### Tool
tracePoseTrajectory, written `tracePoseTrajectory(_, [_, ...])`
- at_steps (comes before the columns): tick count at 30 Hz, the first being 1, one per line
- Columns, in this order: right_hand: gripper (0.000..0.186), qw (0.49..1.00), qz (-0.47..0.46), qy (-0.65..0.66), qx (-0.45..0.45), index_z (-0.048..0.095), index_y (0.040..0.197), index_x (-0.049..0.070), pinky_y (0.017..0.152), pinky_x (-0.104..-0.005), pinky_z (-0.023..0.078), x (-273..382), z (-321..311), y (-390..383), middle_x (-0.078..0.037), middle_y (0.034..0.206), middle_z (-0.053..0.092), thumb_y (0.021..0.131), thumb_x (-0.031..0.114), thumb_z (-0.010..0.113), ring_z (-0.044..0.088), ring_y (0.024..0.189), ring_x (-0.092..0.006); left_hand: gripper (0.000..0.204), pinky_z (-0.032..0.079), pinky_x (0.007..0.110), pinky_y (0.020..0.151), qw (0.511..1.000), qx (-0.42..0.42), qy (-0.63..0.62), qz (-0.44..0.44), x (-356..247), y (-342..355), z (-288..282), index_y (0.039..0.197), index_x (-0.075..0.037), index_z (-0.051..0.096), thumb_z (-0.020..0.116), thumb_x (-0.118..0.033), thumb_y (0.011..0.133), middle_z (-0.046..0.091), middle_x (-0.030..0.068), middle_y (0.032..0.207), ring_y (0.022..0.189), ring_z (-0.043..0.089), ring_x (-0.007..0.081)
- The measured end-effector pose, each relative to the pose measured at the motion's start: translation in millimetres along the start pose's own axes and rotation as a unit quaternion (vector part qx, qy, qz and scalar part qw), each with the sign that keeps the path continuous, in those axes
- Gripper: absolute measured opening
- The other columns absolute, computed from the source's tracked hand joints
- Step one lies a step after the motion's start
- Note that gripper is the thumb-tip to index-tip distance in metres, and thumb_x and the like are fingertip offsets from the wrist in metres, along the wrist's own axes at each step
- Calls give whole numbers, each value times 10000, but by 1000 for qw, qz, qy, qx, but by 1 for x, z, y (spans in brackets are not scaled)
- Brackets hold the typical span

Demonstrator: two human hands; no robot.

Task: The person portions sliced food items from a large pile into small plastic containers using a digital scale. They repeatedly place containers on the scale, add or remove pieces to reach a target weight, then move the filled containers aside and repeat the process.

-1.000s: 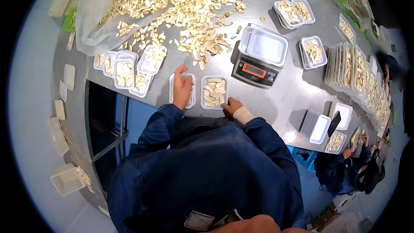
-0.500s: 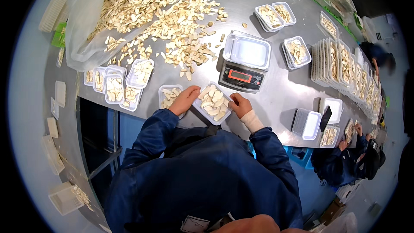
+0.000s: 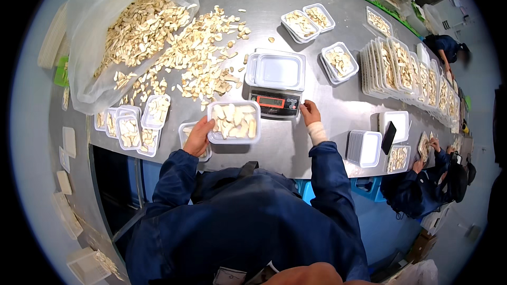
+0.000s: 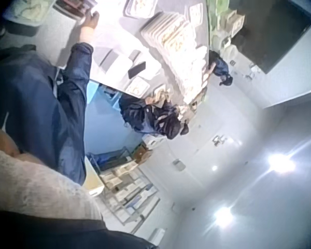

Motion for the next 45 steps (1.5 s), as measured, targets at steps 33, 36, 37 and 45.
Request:
tracePoseTrajectory(33, [428,968,95,219,78,390,1181,3,571,-239,460,74,-20,-2,-114,822,604,848,236,522,568,634,-135,354,457,394,858,982,2,-176,62,-32,36,4,1212,2,348,397,-89,873,462,128,1193,1045,500,238])
tracePoseTrajectory(36, [484,961,120,229,101,335,1211,-9,525,-243,464,80,-10,-1,-123,775,609,848,251,521,574,587,-146,384,460,399,853,982,18,-179,61,-33,42,14,1226,1,324,416,-68,860,461,133,1189,1042,502,239])
tracePoseTrajectory(37, [490,958,127,233,106,330,1214,-9,517,-242,464,79,-7,0,-125,771,609,848,253,522,574,582,-147,391,462,399,851,982,26,-173,69,-34,44,18,1228,3,320,421,-60,856,461,134,1187,1040,503,240])
tracePoseTrajectory(45, [527,943,158,272,111,292,1232,1,472,-241,458,78,3,0,-139,742,605,837,245,542,565,556,-155,376,466,366,826,980,-16,-179,88,-37,59,5,1176,21,381,436,-1,805,503,129,1135,977,539,246])
Point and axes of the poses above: each hand's wrist, its own y-axis towards the middle knuckle, its own z-axis out of the palm, x = y × z, the point moved 5 cm from there along y, towards the middle knuckle
